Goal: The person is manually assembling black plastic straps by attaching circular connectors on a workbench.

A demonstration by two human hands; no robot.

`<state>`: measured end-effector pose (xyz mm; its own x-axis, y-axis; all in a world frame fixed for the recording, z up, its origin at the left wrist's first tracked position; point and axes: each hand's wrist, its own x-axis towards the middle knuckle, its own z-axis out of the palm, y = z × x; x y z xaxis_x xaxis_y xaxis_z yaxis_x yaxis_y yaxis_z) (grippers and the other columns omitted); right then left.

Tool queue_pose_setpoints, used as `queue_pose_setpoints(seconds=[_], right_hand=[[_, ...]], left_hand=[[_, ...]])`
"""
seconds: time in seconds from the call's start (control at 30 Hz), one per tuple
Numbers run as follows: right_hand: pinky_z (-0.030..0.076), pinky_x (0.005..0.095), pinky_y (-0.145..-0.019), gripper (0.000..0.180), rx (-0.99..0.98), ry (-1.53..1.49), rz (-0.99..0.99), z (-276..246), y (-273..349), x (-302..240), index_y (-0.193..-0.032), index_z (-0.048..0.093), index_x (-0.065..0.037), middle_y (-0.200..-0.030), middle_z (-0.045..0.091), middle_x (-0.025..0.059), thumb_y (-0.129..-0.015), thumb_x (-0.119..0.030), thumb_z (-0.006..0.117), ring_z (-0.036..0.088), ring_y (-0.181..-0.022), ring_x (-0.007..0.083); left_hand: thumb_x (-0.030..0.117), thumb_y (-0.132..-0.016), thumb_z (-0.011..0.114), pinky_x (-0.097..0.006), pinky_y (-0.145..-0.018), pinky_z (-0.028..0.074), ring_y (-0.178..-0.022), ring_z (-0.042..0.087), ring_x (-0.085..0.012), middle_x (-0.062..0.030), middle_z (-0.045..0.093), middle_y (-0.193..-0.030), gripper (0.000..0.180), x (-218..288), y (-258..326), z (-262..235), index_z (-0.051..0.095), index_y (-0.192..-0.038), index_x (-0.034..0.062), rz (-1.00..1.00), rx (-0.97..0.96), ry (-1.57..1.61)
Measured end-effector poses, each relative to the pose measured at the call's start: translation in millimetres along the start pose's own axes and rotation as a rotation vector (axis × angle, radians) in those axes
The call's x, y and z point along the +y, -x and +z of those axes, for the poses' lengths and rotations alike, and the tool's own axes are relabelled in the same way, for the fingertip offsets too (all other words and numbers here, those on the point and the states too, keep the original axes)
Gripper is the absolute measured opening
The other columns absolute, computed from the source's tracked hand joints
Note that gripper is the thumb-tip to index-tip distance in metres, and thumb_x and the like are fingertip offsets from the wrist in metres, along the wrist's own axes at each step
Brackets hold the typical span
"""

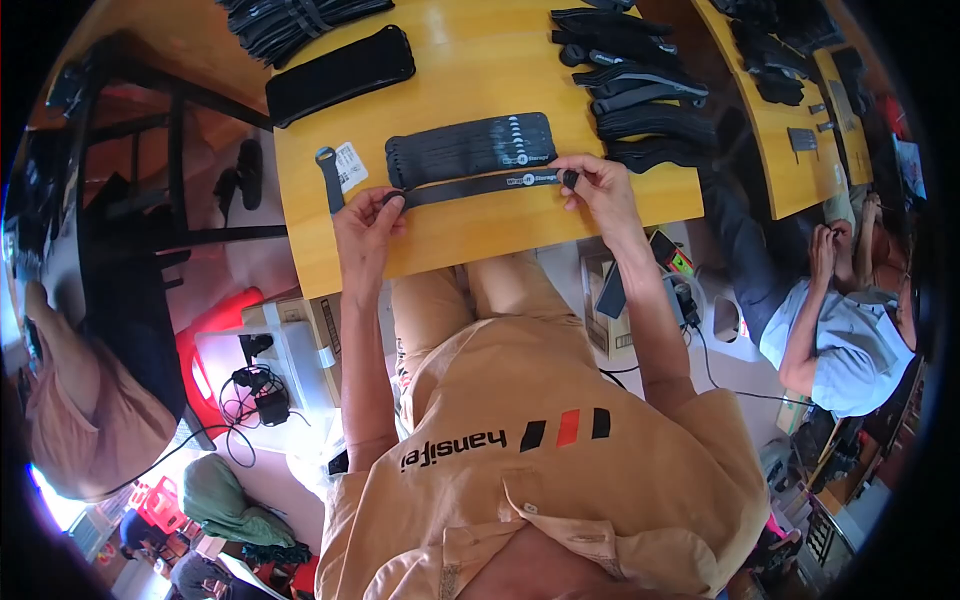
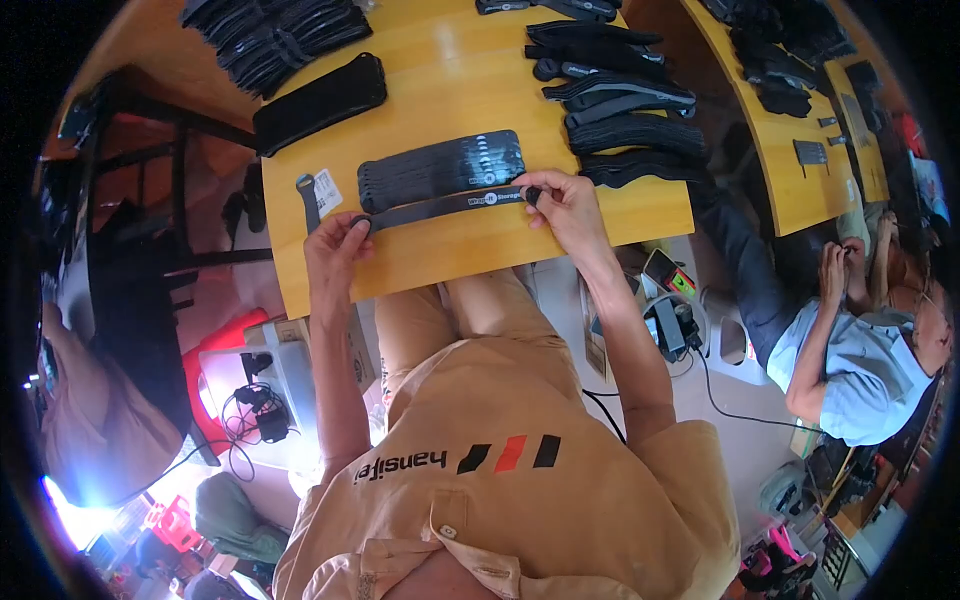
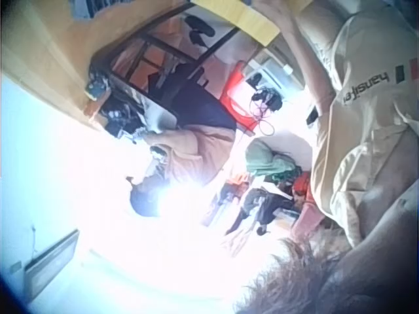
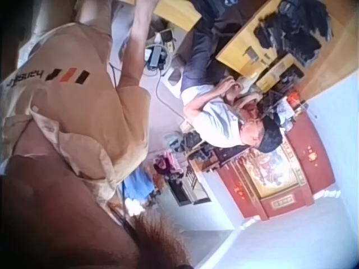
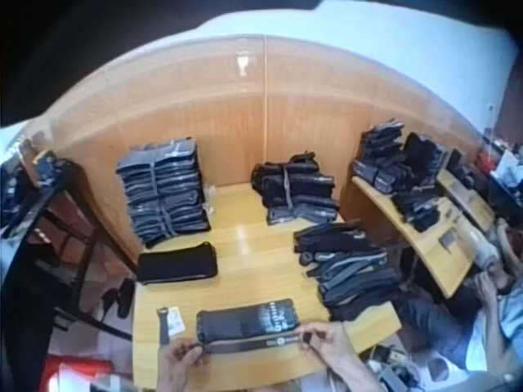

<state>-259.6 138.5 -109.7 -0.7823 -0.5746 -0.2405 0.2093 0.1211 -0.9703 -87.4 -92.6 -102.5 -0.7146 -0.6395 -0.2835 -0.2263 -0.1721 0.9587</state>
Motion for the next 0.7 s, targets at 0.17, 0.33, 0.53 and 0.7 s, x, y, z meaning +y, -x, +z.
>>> queue_pose_setpoints(seconds=[0.17, 0.33, 0.53, 0.7], right_hand=[[0.039, 0.0172, -0.048, 0.028, 0.058, 0.088, -0.066, 3.2, -10.9, 12.4, -0.091, 0.067, -0.001, -0.072, 0.056, 0.0009, -0.076, 0.01, 0.047, 0.049, -0.056, 0.0053], [0.04, 0.019, -0.054, 0.026, 0.186, 0.334, -0.186, 8.0, -15.5, 15.1, -0.089, 0.067, 0.0, -0.073, 0.058, 0.0022, -0.072, 0.011, 0.05, 0.048, -0.056, 0.0063], [0.043, 0.0203, -0.058, 0.022, 0.24, 0.235, -0.134, 9.4, -16.6, 16.6, -0.09, 0.06, 0.002, -0.07, 0.058, 0.0037, -0.071, 0.009, 0.053, 0.052, -0.06, 0.0073], [0.044, 0.0206, -0.057, 0.018, 0.301, 0.235, -0.164, 11.0, -18.7, 20.6, -0.088, 0.057, 0.0, -0.068, 0.057, 0.0031, -0.07, 0.006, 0.055, 0.052, -0.06, 0.0079]], left_hand=[[0.004, -0.081, 0.063, -0.019, -0.053, 0.046, -0.059, 0.053, -0.0061, -0.0019, 0.059, -0.072, 0.012, -8.9, -11.7, 1.5, 0.063, -0.091, -0.0025, 0.01, 0.054, 0.011], [0.003, -0.078, 0.066, -0.018, -0.05, 0.045, -0.056, 0.052, -0.0052, -0.0016, 0.058, -0.069, 0.011, -12.0, -18.5, 5.0, 0.061, -0.086, -0.0026, 0.028, 0.114, -0.002], [0.003, -0.078, 0.066, -0.017, -0.049, 0.044, -0.055, 0.051, -0.0044, -0.0012, 0.057, -0.068, 0.01, -15.5, -22.0, 7.5, 0.06, -0.084, -0.002, 0.035, 0.12, -0.051], [0.005, -0.081, 0.063, -0.018, -0.049, 0.044, -0.057, 0.052, -0.006, -0.0007, 0.057, -0.071, 0.009, -14.4, -23.0, 8.7, 0.059, -0.087, 0.0, 0.019, 0.123, -0.084]])
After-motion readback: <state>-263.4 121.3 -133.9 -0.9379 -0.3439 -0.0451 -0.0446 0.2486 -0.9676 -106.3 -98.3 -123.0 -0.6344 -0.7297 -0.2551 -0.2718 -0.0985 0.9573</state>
